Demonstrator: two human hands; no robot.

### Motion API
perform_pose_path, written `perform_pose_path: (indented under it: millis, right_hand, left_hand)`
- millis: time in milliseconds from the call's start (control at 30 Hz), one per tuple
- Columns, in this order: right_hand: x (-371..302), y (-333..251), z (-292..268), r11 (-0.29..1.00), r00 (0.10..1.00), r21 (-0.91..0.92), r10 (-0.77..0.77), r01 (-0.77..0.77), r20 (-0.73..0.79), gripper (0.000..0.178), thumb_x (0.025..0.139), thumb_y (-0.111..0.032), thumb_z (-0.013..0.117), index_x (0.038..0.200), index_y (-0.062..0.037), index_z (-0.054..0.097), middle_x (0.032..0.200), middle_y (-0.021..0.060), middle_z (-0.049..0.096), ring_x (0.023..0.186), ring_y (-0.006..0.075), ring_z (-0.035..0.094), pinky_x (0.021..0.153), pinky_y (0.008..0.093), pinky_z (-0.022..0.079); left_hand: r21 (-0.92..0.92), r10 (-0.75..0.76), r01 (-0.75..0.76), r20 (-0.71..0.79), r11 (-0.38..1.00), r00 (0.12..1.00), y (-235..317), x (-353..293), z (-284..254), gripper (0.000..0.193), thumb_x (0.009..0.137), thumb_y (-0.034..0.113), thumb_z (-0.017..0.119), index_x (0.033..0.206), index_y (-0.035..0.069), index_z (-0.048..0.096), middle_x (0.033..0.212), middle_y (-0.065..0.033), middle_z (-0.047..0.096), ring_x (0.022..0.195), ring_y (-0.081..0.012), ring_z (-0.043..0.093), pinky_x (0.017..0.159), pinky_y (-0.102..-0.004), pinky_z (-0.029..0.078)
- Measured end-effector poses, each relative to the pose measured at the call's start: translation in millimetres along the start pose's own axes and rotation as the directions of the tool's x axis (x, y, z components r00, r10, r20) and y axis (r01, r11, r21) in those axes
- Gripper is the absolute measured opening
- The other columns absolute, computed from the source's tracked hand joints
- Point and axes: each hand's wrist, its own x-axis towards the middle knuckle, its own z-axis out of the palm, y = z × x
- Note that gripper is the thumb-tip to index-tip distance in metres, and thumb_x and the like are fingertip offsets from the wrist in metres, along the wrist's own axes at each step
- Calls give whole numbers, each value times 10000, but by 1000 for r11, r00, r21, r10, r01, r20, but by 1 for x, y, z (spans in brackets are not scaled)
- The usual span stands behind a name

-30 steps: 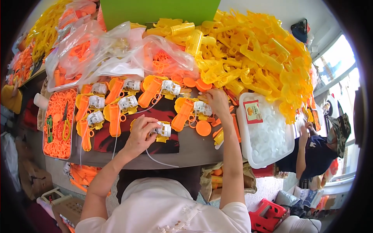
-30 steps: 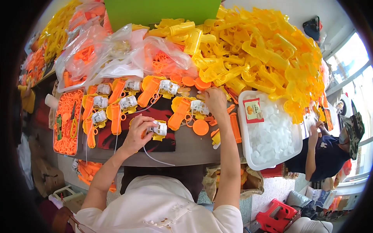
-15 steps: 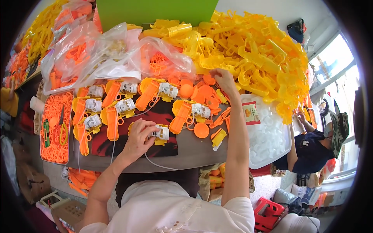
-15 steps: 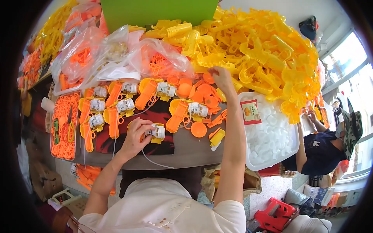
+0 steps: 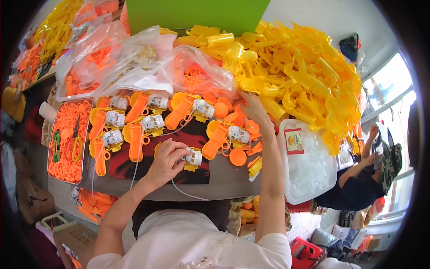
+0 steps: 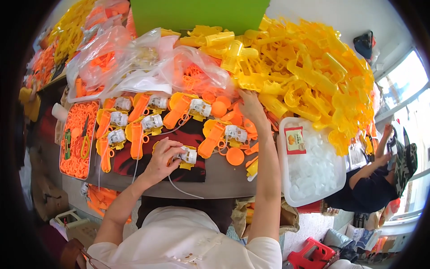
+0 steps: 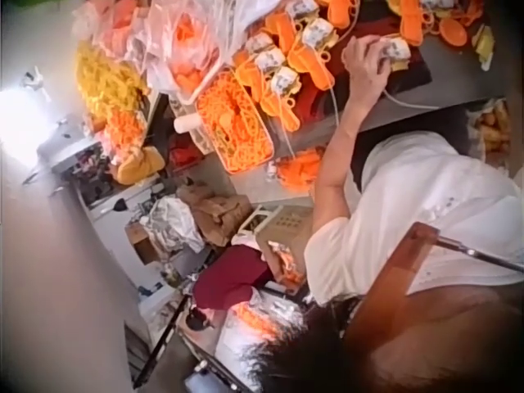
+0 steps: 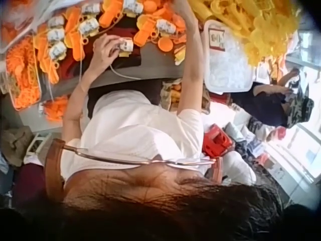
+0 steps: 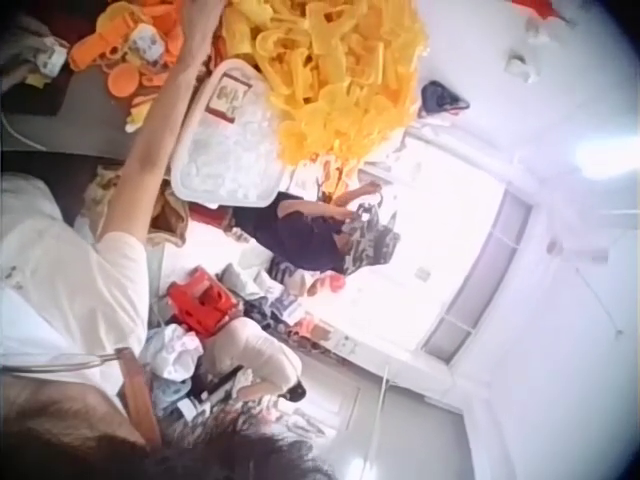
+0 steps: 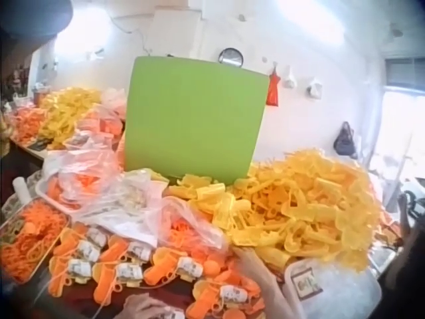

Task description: Assembling plastic toy guns by attaching components and organizing parts.

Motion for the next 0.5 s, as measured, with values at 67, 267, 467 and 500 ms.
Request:
perform_pose_path:
  millis: [67, 267, 467, 500]
  right_hand:
    - [2, 6, 9, 999, 1000, -33, -25, 25, -12, 444, 773, -51, 585, 1215, -12, 601, 1132, 235, 629, 1078, 390, 581, 939, 409, 455]
    - [1, -45, -9, 995, 990, -68, 78, -70, 117, 291, 871, -139, 601, 1130, -9, 630, 1057, 205, 668, 995, 396, 617, 866, 444, 485]
    - [-1, -151, -7, 957, 958, 286, -123, 46, 259, 271, 922, -135, 607, 1152, 6, 636, 971, 150, 683, 910, 264, 661, 797, 340, 496]
    - [1, -162, 1, 949, 948, 305, -171, 84, 269, 262, 922, -129, 608, 1146, 3, 639, 968, 152, 683, 903, 265, 662, 796, 341, 495]
  left_hand:
    - [16, 26, -26, -18, 1000, 999, -5, -4, -1, 373, 717, 19, 733, 1055, 124, 614, 1129, -49, 566, 1119, -279, 538, 1069, -473, 371]
    - [-15, 49, -50, -70, 999, 996, -10, -4, 3, 379, 698, 31, 751, 1044, 111, 620, 1109, -60, 572, 1094, -283, 553, 1050, -482, 387]
    - [-46, 12, -18, -131, 999, 991, -8, -4, 16, 362, 735, 78, 740, 1070, 133, 614, 1109, -52, 552, 1123, -293, 514, 1052, -474, 385]
    - [-50, 14, -21, -135, 999, 991, -7, -4, 17, 355, 748, 80, 725, 1075, 140, 602, 1112, -52, 543, 1142, -306, 498, 1065, -481, 369]
